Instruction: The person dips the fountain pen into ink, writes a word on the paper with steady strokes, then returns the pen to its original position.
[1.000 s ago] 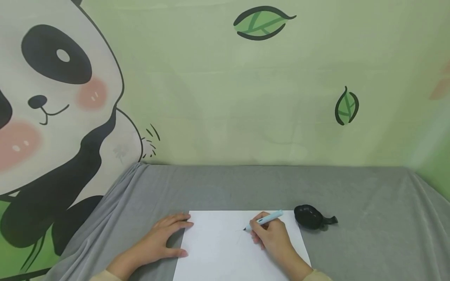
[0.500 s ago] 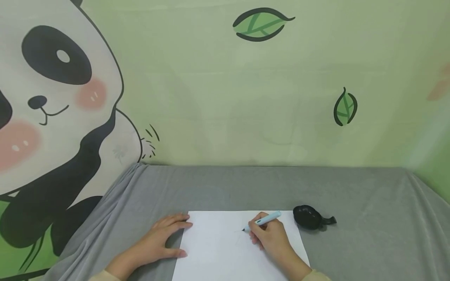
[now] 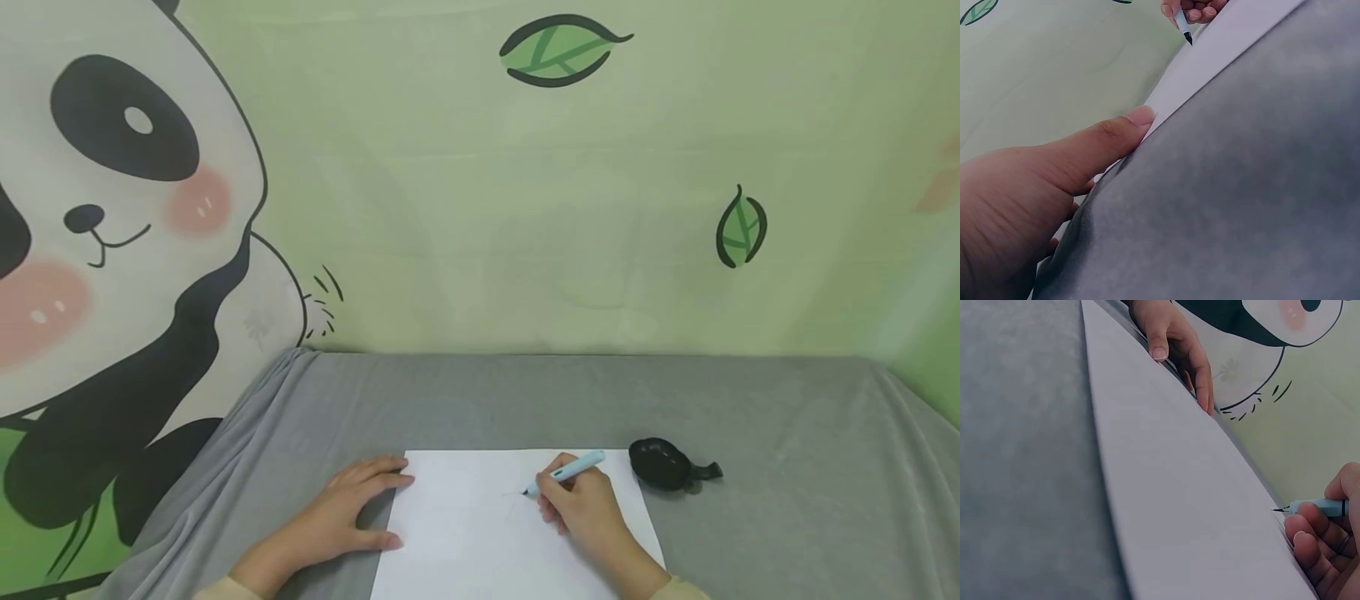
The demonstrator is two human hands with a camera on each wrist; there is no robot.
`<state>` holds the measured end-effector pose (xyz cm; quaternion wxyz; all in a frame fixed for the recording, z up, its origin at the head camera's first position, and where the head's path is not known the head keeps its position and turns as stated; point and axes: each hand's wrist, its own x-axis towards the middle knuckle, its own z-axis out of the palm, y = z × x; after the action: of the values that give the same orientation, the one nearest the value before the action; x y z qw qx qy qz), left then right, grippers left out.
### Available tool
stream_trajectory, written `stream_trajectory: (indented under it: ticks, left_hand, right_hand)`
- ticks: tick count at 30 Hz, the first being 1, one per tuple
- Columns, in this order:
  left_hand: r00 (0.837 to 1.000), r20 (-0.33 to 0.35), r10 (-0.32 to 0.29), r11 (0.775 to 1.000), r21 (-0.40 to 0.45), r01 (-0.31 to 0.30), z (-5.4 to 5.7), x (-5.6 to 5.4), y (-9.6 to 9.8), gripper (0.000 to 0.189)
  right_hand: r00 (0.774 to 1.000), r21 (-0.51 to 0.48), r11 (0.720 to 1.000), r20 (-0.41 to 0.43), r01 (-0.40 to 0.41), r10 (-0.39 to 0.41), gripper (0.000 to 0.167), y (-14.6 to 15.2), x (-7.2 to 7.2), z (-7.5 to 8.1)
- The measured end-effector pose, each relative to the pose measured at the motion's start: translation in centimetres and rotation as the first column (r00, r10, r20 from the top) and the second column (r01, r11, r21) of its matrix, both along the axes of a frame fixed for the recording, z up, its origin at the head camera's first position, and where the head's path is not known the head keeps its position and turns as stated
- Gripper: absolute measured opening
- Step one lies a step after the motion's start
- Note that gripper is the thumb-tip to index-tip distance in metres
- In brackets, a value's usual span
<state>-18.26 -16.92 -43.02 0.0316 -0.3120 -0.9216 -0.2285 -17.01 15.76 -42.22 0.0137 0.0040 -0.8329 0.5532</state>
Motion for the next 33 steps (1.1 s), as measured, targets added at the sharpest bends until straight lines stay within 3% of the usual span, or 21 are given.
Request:
stream_trajectory:
  ticks: [13,26,33]
  left_hand:
    - [0.998,0.056,0.001,1.0,0.003,-0.002,0.35,-0.02,0.12,0.066]
    - [0.999,0.034,0.0,1.0,-0.003,0.0,0.37,-0.07,0.05,0.068]
    - [1.0,-0.003,-0.003,1.0,-0.002,0.003,0.12,-0.02,0.01,0.066]
  right_hand:
    - [1.0,-0.007,1.0,0.015,0.013,-0.013,0.012,0.25,-0.12,0.18]
    - [0.998,-0.004,0.999,0.047,0.041,-0.041,0.013,0.42,0.05,0.32]
    - [0.999,-0.008,1.0,0.048,0.012,-0.012,0.015,0.73,0.06,0.2]
